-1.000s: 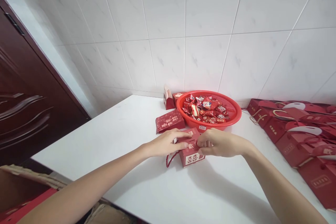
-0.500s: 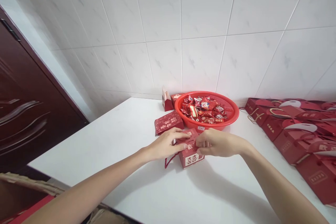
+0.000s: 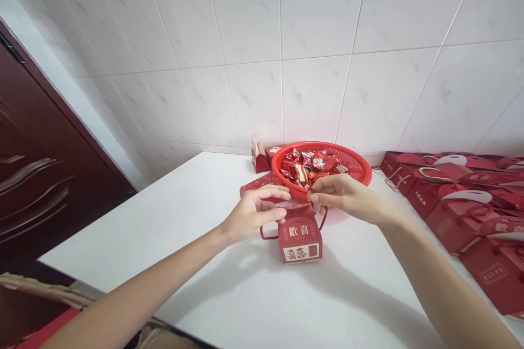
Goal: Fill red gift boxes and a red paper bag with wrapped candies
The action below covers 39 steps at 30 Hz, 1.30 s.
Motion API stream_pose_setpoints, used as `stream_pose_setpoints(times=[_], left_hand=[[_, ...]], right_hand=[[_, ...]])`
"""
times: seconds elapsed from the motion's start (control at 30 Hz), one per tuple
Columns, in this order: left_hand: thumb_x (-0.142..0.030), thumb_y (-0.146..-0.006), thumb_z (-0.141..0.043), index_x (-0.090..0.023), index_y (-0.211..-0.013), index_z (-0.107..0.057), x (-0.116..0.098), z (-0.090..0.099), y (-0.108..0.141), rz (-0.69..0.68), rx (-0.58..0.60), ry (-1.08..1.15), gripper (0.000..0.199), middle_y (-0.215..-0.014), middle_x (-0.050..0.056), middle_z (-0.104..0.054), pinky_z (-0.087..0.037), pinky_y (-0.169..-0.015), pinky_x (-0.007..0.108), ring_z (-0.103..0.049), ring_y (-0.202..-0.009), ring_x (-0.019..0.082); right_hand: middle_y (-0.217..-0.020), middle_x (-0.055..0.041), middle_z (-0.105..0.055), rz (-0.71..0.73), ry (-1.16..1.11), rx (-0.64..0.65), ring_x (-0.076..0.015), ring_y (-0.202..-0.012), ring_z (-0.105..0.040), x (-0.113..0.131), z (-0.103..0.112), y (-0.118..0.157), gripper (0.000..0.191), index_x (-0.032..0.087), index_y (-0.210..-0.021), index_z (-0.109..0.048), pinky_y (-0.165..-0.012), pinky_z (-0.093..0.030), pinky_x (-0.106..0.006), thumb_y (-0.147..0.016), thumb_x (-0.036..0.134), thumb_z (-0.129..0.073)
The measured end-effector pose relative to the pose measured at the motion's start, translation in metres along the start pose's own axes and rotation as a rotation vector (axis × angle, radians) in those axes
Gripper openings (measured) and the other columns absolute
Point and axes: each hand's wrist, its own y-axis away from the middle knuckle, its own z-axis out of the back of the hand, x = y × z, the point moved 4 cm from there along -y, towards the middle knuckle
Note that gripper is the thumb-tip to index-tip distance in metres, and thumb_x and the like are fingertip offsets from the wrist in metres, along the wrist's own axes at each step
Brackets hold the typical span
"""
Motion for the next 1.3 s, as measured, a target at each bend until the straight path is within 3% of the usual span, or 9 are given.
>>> stream_pose_setpoints(times=[0.2,0.33,0.47,0.67,0.83,0.97,1.13,1.23,1.3], left_hand=[[-0.027,-0.087,-0.070,-0.022,-0.117,-0.068,-0.020,-0.006,0.011,-0.228,0.151,0.159,0.031,-0.142,0.012,-0.051,-0.052,-0.100,0.048,-0.066,-0.112,0.029],[-0.029,-0.090,-0.065,-0.028,-0.139,-0.053,-0.023,-0.012,0.019,-0.350,0.208,-0.072,0.051,-0.154,0.012,-0.039,-0.037,-0.115,0.053,-0.045,-0.137,0.035],[-0.032,-0.088,-0.067,-0.031,-0.151,-0.037,-0.021,-0.017,0.022,-0.395,0.256,-0.261,0.070,-0.160,0.011,-0.030,-0.035,-0.116,0.053,-0.032,-0.146,0.036],[-0.036,-0.087,-0.066,-0.026,-0.147,-0.041,-0.020,-0.019,0.024,-0.460,0.259,-0.379,0.067,-0.161,0.014,-0.027,-0.031,-0.118,0.053,-0.028,-0.147,0.036],[-0.035,-0.085,-0.068,-0.027,-0.149,-0.037,-0.019,-0.021,0.026,-0.486,0.257,-0.385,0.072,-0.162,0.015,-0.024,-0.030,-0.117,0.056,-0.031,-0.146,0.037],[-0.031,-0.084,-0.069,-0.026,-0.146,-0.042,-0.021,-0.023,0.026,-0.513,0.229,-0.417,0.068,-0.160,0.015,-0.030,-0.033,-0.117,0.054,-0.034,-0.145,0.036],[-0.023,-0.090,-0.062,-0.022,-0.129,-0.059,-0.022,-0.023,0.024,-0.562,0.062,-0.480,0.040,-0.148,0.014,-0.049,-0.053,-0.102,0.041,-0.057,-0.127,0.028],[-0.018,-0.092,-0.058,-0.020,-0.112,-0.067,-0.028,-0.018,0.024,-0.623,-0.064,-0.496,0.021,-0.124,0.011,-0.067,-0.060,-0.086,0.033,-0.068,-0.104,0.020],[-0.016,-0.092,-0.059,-0.020,-0.104,-0.069,-0.040,-0.008,0.026,-0.689,-0.140,-0.518,0.016,-0.108,0.008,-0.071,-0.060,-0.084,0.033,-0.069,-0.096,0.019]], right_hand=[[-0.075,-0.0009,-0.062,0.065,-0.023,-0.058,-0.0151,-0.071,-0.057,-0.001,-0.010,-0.003,0.020,0.017,-0.084,-0.064,-0.062,-0.042,-0.027,-0.085,0.037,-0.064],[-0.073,0.0010,-0.060,0.094,0.010,-0.066,-0.0129,-0.064,-0.052,-0.003,-0.028,-0.004,0.020,0.017,-0.091,-0.063,-0.057,-0.040,-0.026,-0.083,0.035,-0.068],[-0.084,0.0002,-0.066,0.163,-0.010,-0.070,-0.0144,-0.071,-0.059,-0.001,-0.045,-0.004,0.025,0.019,-0.103,-0.059,-0.062,-0.044,-0.027,-0.082,0.028,-0.069],[-0.078,0.0012,-0.064,0.150,0.183,-0.159,-0.0135,-0.067,-0.055,-0.001,-0.053,-0.007,0.004,0.020,-0.087,-0.057,-0.059,-0.040,-0.027,-0.084,0.017,-0.056],[-0.078,0.0003,-0.064,0.119,0.247,-0.172,-0.0145,-0.068,-0.055,-0.004,-0.058,-0.009,0.002,0.020,-0.083,-0.055,-0.057,-0.036,-0.027,-0.084,0.022,-0.056],[-0.067,0.0024,-0.056,0.114,0.312,-0.206,-0.0126,-0.060,-0.048,-0.006,-0.060,-0.010,0.012,0.021,-0.070,-0.048,-0.052,-0.030,-0.025,-0.077,0.011,-0.050],[-0.076,0.0001,-0.066,0.120,0.304,-0.179,-0.0138,-0.066,-0.055,-0.004,-0.056,-0.010,0.020,0.019,-0.076,-0.059,-0.057,-0.034,-0.025,-0.073,0.005,-0.046],[-0.071,-0.0003,-0.065,0.104,0.349,-0.195,-0.0142,-0.064,-0.053,-0.001,-0.047,-0.007,0.016,0.019,-0.073,-0.061,-0.058,-0.035,-0.026,-0.074,0.009,-0.048],[-0.067,0.0004,-0.062,0.085,0.383,-0.219,-0.0139,-0.062,-0.050,0.001,-0.037,-0.004,0.014,0.019,-0.071,-0.060,-0.058,-0.035,-0.027,-0.073,0.010,-0.049]])
